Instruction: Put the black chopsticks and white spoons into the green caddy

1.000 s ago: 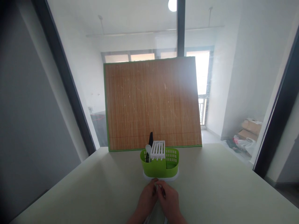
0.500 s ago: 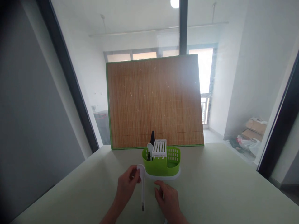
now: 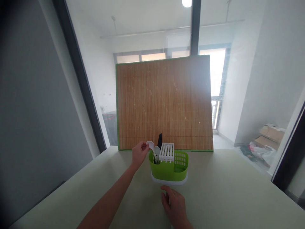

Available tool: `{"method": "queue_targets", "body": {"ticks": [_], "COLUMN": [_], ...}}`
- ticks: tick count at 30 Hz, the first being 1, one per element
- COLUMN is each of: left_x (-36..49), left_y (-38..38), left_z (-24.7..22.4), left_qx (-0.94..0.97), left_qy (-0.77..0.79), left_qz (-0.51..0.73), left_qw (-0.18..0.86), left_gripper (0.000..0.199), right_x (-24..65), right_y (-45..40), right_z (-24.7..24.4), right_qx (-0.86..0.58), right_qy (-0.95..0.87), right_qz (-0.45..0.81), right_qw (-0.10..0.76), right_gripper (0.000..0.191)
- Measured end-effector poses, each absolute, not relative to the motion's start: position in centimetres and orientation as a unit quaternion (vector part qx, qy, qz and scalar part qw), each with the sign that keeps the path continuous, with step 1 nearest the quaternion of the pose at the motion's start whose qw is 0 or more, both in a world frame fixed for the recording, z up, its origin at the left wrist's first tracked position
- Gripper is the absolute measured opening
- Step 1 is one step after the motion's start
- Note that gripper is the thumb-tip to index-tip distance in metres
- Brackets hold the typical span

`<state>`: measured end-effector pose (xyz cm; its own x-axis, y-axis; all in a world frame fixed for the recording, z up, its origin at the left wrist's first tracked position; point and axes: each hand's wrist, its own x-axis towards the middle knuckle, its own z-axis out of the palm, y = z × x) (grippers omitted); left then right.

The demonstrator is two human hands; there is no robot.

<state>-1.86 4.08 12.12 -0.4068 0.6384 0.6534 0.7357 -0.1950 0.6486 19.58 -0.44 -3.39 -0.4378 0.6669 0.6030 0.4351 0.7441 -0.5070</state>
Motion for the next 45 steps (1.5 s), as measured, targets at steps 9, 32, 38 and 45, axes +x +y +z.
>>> {"method": "queue_targets", "body": {"ticks": [9, 32, 38, 45], "left_x": [-1.0, -0.5, 3.7, 8.9], "left_y": [5.6, 0.9, -7.3, -10.0], "left_z": [10.3, 9.4, 2.6, -1.3], "left_qx": [-0.563, -0.566, -0.653, -0.669], "left_qy": [-0.753, -0.706, -0.673, -0.714], "left_qz": [-0.334, -0.4, -0.346, -0.118], "left_qw": [0.072, 0.146, -0.031, -0.169], "left_gripper": [0.021, 0.02, 0.016, 0.031], "right_x": [19.4, 19.5, 19.9, 20.2], "right_y": [-0.5, -0.7, -0.1, 0.4], "right_z": [-3.4, -3.2, -3.3, -3.5], "right_qx": [-0.326, -0.334, -0.374, -0.402], "right_qy": [-0.843, -0.83, -0.795, -0.77], "right_qz": [0.146, 0.144, 0.168, 0.195], "right_qw": [0.403, 0.423, 0.447, 0.457], "right_gripper": [0.022, 0.024, 0.03, 0.034]}}
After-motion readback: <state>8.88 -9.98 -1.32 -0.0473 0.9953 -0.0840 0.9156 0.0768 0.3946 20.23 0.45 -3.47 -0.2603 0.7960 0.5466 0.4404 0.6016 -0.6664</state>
